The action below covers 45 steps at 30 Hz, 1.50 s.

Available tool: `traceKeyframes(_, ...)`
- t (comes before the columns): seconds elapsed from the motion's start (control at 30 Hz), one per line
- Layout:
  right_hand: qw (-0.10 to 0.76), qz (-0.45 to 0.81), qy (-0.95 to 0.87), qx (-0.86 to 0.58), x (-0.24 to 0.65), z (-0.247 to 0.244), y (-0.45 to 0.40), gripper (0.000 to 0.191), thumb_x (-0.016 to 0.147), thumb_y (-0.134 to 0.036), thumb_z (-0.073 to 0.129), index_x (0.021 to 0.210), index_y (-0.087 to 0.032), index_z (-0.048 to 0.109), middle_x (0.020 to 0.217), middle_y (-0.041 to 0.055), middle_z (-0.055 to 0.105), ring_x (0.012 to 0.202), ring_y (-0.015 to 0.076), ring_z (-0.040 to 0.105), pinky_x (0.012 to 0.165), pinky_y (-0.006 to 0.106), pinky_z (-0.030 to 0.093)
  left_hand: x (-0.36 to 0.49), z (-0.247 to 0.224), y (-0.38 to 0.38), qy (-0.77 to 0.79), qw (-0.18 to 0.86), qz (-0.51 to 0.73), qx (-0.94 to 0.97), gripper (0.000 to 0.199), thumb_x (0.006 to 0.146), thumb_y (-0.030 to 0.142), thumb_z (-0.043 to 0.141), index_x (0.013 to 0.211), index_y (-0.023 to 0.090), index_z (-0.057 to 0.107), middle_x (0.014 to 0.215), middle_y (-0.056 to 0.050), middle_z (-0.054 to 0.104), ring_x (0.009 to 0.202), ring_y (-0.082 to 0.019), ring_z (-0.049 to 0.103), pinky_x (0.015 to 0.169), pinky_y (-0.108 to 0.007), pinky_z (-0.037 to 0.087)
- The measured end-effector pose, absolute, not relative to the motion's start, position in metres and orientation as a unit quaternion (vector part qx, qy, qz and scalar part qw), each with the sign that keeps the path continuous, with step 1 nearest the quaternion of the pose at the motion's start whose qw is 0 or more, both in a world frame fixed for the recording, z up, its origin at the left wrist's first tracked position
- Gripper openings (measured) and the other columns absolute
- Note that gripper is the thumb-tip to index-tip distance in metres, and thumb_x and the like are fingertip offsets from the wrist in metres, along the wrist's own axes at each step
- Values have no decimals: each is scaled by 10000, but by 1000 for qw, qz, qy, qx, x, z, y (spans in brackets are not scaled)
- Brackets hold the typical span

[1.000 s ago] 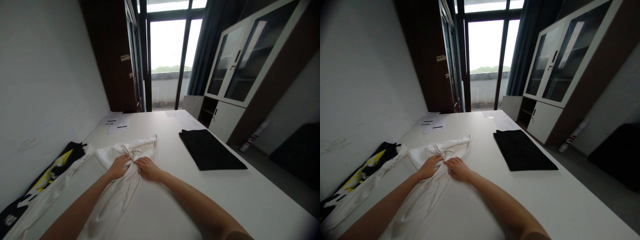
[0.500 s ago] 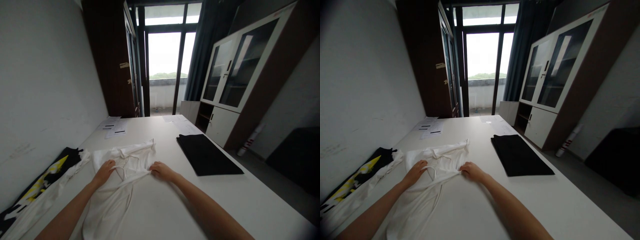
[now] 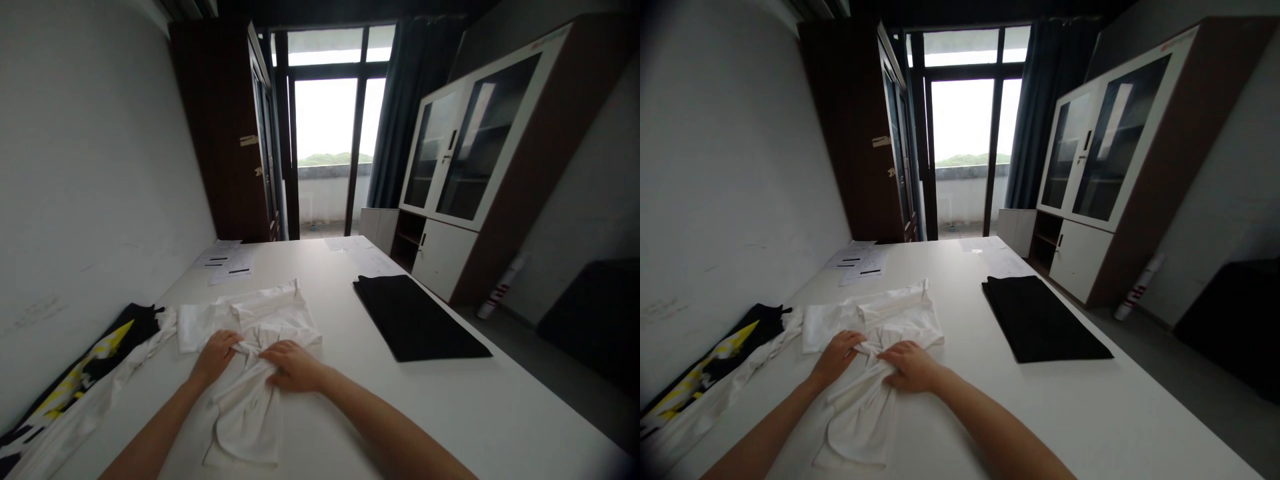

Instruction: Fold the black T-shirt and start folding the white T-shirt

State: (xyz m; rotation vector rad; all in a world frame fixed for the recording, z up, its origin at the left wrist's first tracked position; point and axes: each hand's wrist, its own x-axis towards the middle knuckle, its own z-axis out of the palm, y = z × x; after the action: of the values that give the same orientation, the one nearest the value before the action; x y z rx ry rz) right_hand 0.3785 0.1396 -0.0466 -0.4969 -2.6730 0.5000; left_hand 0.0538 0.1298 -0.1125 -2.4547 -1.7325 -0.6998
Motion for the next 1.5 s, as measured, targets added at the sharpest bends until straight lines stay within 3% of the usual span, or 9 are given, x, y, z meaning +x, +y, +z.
traceKeyframes(0.2, 76, 178, -967, -166, 381, -56, 133, 374, 871, -405, 717, 1213, -253, 708, 1034, 68, 733, 1011, 245, 661, 947, 360, 457, 50, -113, 132, -610, 44, -233, -756, 277, 948, 163, 427, 1083, 206, 666, 1139, -98, 691, 1090, -266, 618, 1038, -444, 436)
traceKeyframes(0.5, -214, 513, -828, -73, 432, -17, 131, 146, 845, -346, 739, 942, -253, 798, 777, -56, 710, 726, 128, 672, 695, 185, 493, 41, -110, 129, -707, 99, -216, -666, 275, 895, 105, 436, 1050, 211, 638, 1061, -92, 688, 1019, -275, 631, 958, -428, 463)
traceKeyframes(0.6, -79, 449, -874, -171, 425, -20, 127, 153, 893, -249, 648, 949, -240, 791, 775, -35, 708, 712, 132, 660, 703, 209, 495, 44, -107, 127, -683, 104, -269, -671, 346, 876, 68, 408, 1088, 212, 640, 1121, -101, 684, 1081, -273, 627, 996, -443, 475)
traceKeyframes(0.73, 188, 273, -911, -244, 406, -30, 122, 298, 915, -257, 624, 1197, -255, 722, 1145, 66, 698, 1068, 218, 621, 949, 324, 471, 66, -97, 113, -594, 82, -310, -738, 381, 828, 23, 406, 998, 245, 665, 1235, -78, 673, 1212, -267, 586, 1139, -514, 387)
traceKeyframes(0.97, 112, 149, -937, -294, 399, -53, 121, 508, 826, -603, 703, 1235, -303, 689, 1133, 80, 680, 1044, 282, 627, 924, 400, 463, 119, -77, 66, -492, -14, -229, -840, 262, 889, 76, 438, 864, 252, 630, 891, -40, 661, 907, -215, 632, 1112, -526, 399)
traceKeyframes(1.1, 74, 119, -920, -366, 395, -61, 118, 358, 872, -485, 635, 1103, -222, 709, 970, 90, 741, 870, 267, 693, 799, 350, 488, 128, -73, 38, -504, -35, -193, -841, 167, 923, 173, 501, 912, 261, 643, 943, -74, 649, 916, -246, 628, 848, -414, 535)
traceKeyframes(1.27, 49, 90, -896, -431, 391, -70, 117, 215, 882, -309, 569, 1000, -230, 730, 904, 85, 756, 834, 260, 708, 761, 337, 487, 117, -97, 0, -506, -9, -224, -833, 305, 897, 277, 606, 1190, 359, 597, 1108, -81, 697, 1021, -278, 688, 879, -415, 580)
traceKeyframes(1.37, 72, 81, -895, -432, 392, -68, 118, 206, 887, -299, 579, 1027, -224, 711, 991, 91, 736, 925, 257, 680, 809, 343, 490, 114, -112, -23, -503, 2, -244, -829, 561, 822, 288, 681, 1334, 399, 480, 1154, -76, 708, 1020, -297, 708, 860, -414, 603)
traceKeyframes(1.5, 125, 63, -907, -398, 393, -63, 116, 300, 905, -411, 618, 1146, -236, 656, 1178, 109, 649, 1122, 288, 572, 919, 399, 472, 117, -122, -45, -480, -44, -215, -850, 486, 797, 314, 696, 1239, 390, 509, 979, -38, 730, 791, -249, 725, 693, -343, 606)
